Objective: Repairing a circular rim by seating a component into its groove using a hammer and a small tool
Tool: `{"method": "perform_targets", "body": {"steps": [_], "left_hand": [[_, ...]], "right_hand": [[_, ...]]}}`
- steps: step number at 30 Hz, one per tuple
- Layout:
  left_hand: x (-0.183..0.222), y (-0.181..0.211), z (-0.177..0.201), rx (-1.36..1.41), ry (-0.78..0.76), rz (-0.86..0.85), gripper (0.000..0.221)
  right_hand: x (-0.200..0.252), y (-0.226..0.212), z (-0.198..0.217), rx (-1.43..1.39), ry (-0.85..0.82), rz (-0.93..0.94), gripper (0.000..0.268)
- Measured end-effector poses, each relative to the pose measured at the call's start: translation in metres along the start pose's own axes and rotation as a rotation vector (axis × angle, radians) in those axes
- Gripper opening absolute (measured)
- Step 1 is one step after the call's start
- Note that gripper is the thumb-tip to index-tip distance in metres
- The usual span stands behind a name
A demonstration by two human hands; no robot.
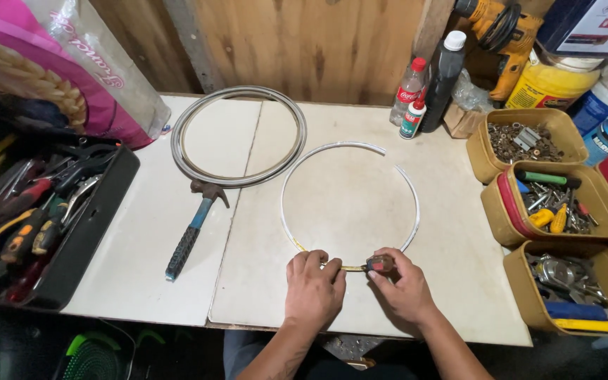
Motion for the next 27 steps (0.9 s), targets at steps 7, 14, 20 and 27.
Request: {"method": "perform_targets", "body": {"steps": [7,14,20,27], "left_hand": [[0.001,0.002,0.003,0.002,0.005,-0.003,0.011],[-0.020,-0.044,0.035,0.107,-0.040,0.024,0.030],[-0.035,-0.178,0.125,-0.420,-0.276,0.724,0.069],[-0.012,-0.186,0.139,-0.283,-0.424,0.840,0.049]], "right_hand": [[0.003,-0.006,-0.002,0.197,-0.021,0.313,0.024],[0.006,-0.025,-0.003,0.258,-0.049,0.368,0.022],[0.007,-0.024,-0.003,0.175,-0.045,0.417,0.041],[0.003,0.000,-0.006,0.255,-0.071,0.327,0.040]]}}
Point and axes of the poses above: each hand's wrist, its own x-axis away from the middle knuckle, its own z-axis out of the back of the hand, y = z × x, the point moved 4 cm from there along -x, towards the middle knuckle, and after that the axes turned 1 degree about -x, right-handed, at the moved point
